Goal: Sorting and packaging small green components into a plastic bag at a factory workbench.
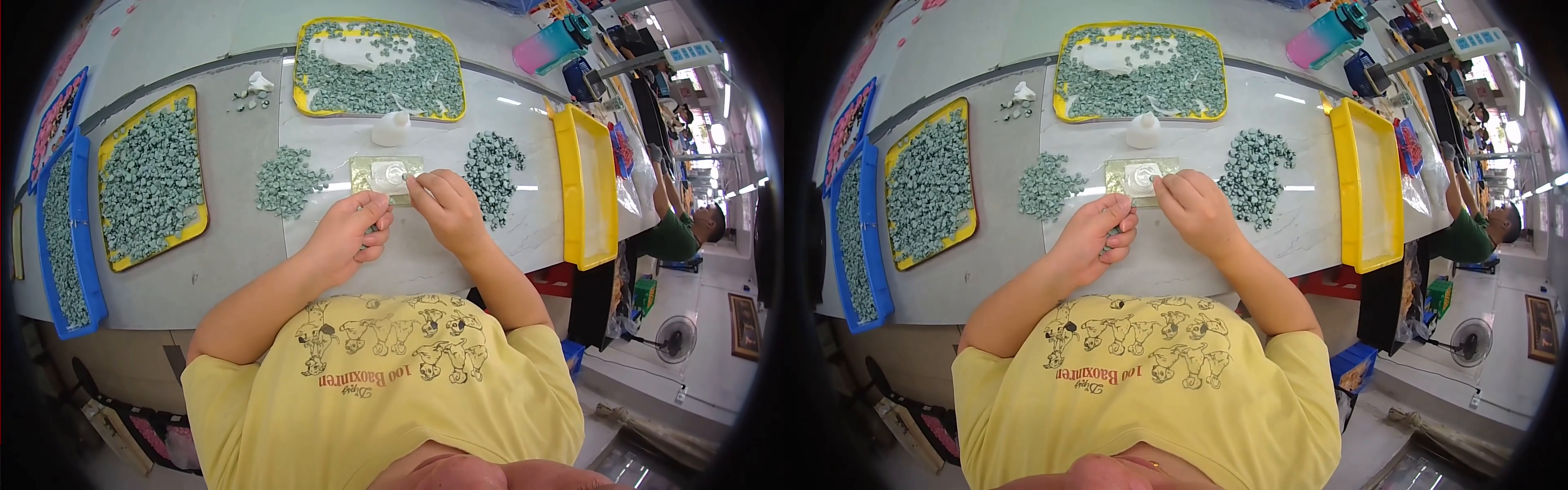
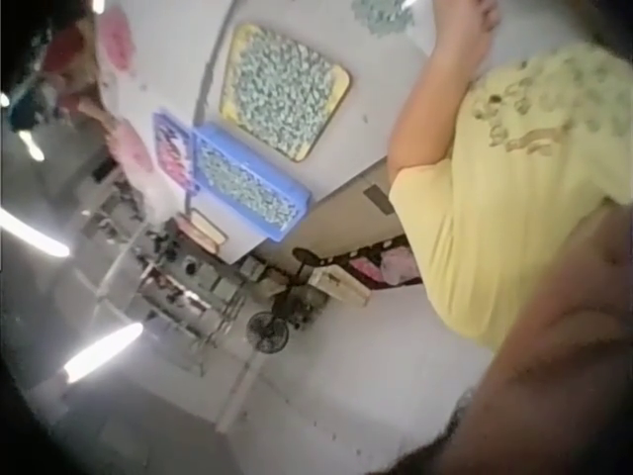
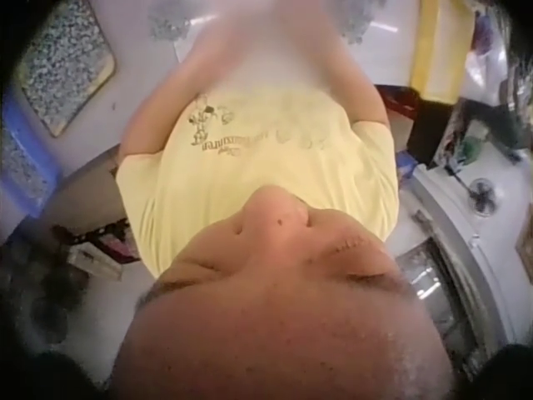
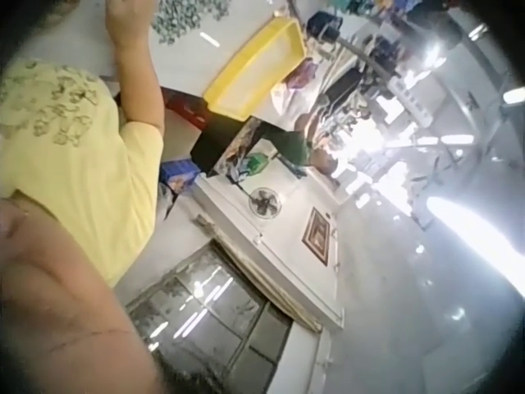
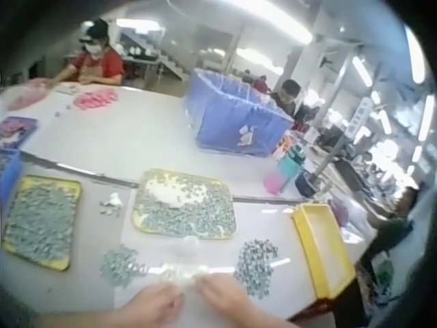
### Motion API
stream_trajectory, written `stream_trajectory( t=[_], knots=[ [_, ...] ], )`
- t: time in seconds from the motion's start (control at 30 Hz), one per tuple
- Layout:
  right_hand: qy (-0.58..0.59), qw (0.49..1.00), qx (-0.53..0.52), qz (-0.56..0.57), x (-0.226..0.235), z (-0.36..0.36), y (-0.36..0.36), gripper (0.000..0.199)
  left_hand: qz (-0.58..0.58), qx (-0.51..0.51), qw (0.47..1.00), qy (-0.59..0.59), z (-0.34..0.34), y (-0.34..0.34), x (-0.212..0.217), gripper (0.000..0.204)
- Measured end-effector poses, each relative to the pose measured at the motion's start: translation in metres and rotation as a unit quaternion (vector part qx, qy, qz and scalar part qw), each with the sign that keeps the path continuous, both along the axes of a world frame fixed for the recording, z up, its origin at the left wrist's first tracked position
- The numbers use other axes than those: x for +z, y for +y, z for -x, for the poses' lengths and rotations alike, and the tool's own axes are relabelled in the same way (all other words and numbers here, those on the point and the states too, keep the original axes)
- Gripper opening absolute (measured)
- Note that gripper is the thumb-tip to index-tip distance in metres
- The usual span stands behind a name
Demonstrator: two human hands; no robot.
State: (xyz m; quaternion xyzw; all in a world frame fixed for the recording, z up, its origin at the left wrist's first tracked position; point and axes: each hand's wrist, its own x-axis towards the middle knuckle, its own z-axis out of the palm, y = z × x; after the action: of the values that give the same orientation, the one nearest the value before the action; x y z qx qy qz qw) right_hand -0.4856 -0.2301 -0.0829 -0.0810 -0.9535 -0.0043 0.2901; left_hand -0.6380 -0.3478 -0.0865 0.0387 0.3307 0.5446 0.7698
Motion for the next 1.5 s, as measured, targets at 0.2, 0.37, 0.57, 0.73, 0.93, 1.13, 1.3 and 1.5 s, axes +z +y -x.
stream_trajectory(
  t=[0.2, 0.37, 0.57, 0.73, 0.93, 1.13, 1.3, 1.5],
  knots=[
    [0.020, 0.999, -0.016, 0.037, -0.003, 0.000, 0.004, 0.030, 0.004, 0.009, 1.000, -0.012, 0.000, 0.000, -0.004, 0.015],
    [0.024, 0.999, -0.009, 0.044, -0.006, 0.001, 0.009, 0.030, 0.007, 0.010, 1.000, -0.010, 0.001, 0.001, -0.004, 0.017],
    [0.002, 1.000, 0.009, 0.025, -0.007, 0.000, 0.009, 0.030, 0.011, 0.006, 1.000, -0.005, 0.001, 0.003, -0.006, 0.017],
    [-0.002, 1.000, 0.007, 0.016, -0.005, 0.001, 0.009, 0.030, 0.012, 0.003, 1.000, -0.002, 0.001, 0.003, -0.005, 0.017],
    [0.073, 0.989, -0.028, 0.127, -0.012, 0.002, 0.006, 0.032, 0.015, 0.009, 1.000, 0.002, 0.002, 0.004, -0.004, 0.018],
    [0.033, 0.995, -0.007, 0.096, -0.009, 0.003, 0.007, 0.033, 0.013, 0.005, 1.000, 0.002, 0.003, 0.003, -0.005, 0.018],
    [0.003, 0.999, -0.002, 0.052, -0.007, 0.002, 0.009, 0.031, 0.011, 0.004, 1.000, 0.007, 0.003, 0.003, -0.005, 0.018],
    [-0.002, 0.999, -0.001, 0.051, -0.008, 0.000, 0.010, 0.031, 0.011, 0.004, 1.000, 0.004, 0.002, 0.003, -0.006, 0.018]
  ],
)
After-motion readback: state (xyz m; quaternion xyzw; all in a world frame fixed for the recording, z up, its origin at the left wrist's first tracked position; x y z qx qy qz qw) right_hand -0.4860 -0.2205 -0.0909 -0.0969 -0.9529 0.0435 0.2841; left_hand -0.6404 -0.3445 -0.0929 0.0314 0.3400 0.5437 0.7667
